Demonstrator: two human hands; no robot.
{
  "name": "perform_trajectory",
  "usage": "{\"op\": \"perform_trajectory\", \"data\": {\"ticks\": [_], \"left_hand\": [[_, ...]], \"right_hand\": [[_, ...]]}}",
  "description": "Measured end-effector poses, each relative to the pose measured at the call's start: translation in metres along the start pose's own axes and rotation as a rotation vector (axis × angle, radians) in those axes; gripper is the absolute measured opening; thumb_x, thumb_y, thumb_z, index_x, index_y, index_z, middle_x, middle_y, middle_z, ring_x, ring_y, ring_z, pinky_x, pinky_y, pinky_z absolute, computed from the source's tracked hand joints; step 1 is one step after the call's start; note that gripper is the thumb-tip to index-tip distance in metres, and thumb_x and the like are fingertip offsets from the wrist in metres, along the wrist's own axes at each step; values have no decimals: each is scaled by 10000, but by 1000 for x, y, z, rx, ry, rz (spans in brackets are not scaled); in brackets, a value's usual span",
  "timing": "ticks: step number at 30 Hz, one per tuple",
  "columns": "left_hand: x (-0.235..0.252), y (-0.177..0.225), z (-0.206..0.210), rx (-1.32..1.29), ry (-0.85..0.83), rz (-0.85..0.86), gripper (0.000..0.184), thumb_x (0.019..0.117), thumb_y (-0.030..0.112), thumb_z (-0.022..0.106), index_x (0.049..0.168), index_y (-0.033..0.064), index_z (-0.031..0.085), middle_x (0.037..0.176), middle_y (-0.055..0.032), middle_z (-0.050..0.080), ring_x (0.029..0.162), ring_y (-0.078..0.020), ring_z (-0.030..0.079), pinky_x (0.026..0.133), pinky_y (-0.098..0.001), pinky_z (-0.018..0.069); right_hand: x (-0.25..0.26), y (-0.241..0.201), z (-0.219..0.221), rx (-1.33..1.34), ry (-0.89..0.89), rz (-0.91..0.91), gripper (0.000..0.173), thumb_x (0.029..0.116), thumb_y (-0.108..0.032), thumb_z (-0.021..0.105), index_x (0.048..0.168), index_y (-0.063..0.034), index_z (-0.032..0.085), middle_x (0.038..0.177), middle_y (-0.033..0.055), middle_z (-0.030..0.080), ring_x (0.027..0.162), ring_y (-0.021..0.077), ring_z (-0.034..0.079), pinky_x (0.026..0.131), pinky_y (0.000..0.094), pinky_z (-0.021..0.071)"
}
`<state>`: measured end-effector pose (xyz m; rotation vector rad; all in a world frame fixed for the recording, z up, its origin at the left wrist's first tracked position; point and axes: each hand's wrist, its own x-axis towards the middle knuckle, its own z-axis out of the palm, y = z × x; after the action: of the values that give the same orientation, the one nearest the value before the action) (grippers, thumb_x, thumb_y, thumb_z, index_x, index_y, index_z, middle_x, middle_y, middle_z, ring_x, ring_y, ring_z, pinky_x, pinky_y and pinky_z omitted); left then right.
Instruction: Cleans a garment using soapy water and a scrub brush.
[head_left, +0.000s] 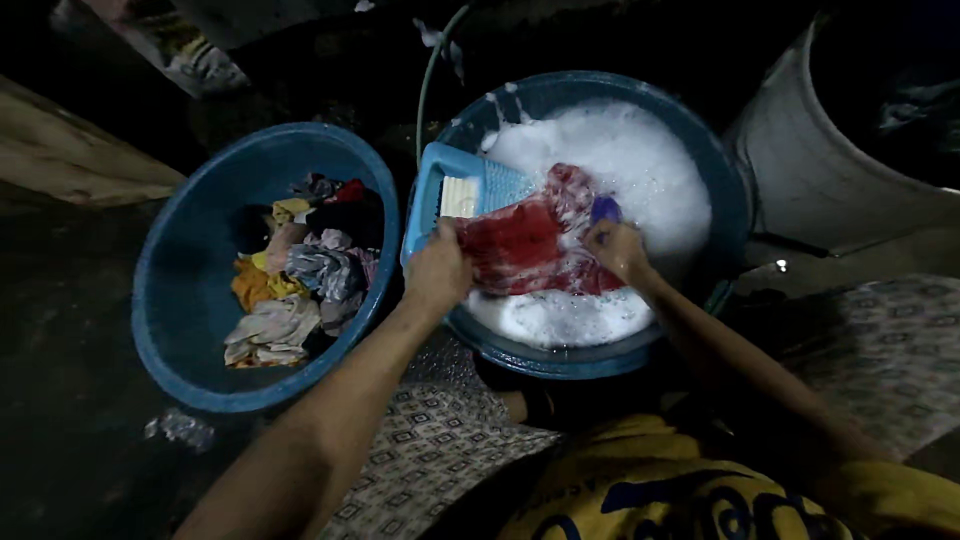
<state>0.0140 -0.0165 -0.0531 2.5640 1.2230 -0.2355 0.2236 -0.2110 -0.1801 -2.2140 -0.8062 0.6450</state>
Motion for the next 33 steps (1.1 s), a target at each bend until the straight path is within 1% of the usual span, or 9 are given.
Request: {"op": "perform_trajectory", "data": {"ticks": [2, 6, 11, 15, 18, 21, 25, 29, 33], "left_hand": [[2, 13, 10, 131, 43, 199, 536, 953, 164, 690, 1448, 58, 516, 1398, -307, 510, 1235, -528, 537, 923, -690, 491], [37, 19, 40, 308, -29, 663, 406, 1001, 178, 643, 1400, 113, 608, 1389, -205, 579, 1350, -451, 480, 1041, -662, 417], [66, 23, 39, 373, -129, 632, 261, 1012, 23, 547, 1235, 40, 683, 1350, -179, 616, 1286, -430, 531, 955, -616, 466], [76, 5, 29, 85, -70, 706, 181, 1007, 36, 585, 1084, 9, 747, 1187, -193, 692, 1178, -422, 604, 1002, -566, 479], [80, -26, 24, 18, 2, 879, 163, 968, 3, 617, 1014, 32, 771, 1077, -192, 709, 1106, -412, 629, 1027, -545, 465], [74, -37, 23, 79, 21, 852, 202, 954, -16, 631, 1048, 73, 785, 1116, -179, 691, 1111, -402, 612, 1011, -532, 479], [67, -37, 20, 106, 4, 784, 231, 960, -43, 602, 1067, 78, 768, 1147, -198, 666, 1140, -419, 597, 1002, -538, 488], [66, -37, 21, 102, 22, 745, 202, 993, 2, 581, 1079, 60, 755, 1127, -214, 654, 1120, -425, 599, 984, -533, 496], [64, -40, 19, 101, 14, 700, 192, 1000, -3, 573, 1059, 9, 755, 1107, -217, 667, 1124, -427, 596, 1007, -532, 478]], "right_hand": [[1, 2, 6, -34, -10, -12, 199, 990, -195, 668, 1135, -62, 697, 1019, 267, 683, 910, 459, 675, 786, 660, 537], [4, 2, 12, -13, -33, -8, 190, 998, -182, 656, 1129, -51, 701, 1031, 265, 683, 931, 449, 668, 814, 655, 526], [8, 14, 15, 18, -38, -77, 195, 998, -121, 638, 1124, 13, 704, 1082, 257, 694, 984, 413, 676, 901, 597, 531], [9, 21, 11, 102, -21, -150, 144, 997, -70, 630, 1077, 34, 687, 901, 230, 667, 741, 326, 620, 739, 528, 533], [8, 23, 13, 108, -10, -142, 155, 1008, -98, 630, 1107, 7, 685, 917, 237, 674, 746, 350, 637, 726, 553, 539], [5, 19, 16, 98, 29, -84, 173, 1017, -137, 615, 1149, -41, 673, 938, 241, 661, 773, 377, 632, 711, 574, 530], [-9, -14, 18, -29, 124, -106, 237, 1029, -216, 607, 1236, -105, 641, 1153, 290, 611, 925, 454, 650, 753, 631, 536], [-8, -74, 41, 111, 135, -325, 247, 999, -180, 644, 1176, -7, 646, 1064, 236, 658, 851, 337, 668, 759, 502, 568], [-4, -112, 77, 62, -141, -356, 208, 1018, -198, 616, 1118, -16, 629, 981, 198, 680, 909, 362, 695, 801, 549, 571]]}}
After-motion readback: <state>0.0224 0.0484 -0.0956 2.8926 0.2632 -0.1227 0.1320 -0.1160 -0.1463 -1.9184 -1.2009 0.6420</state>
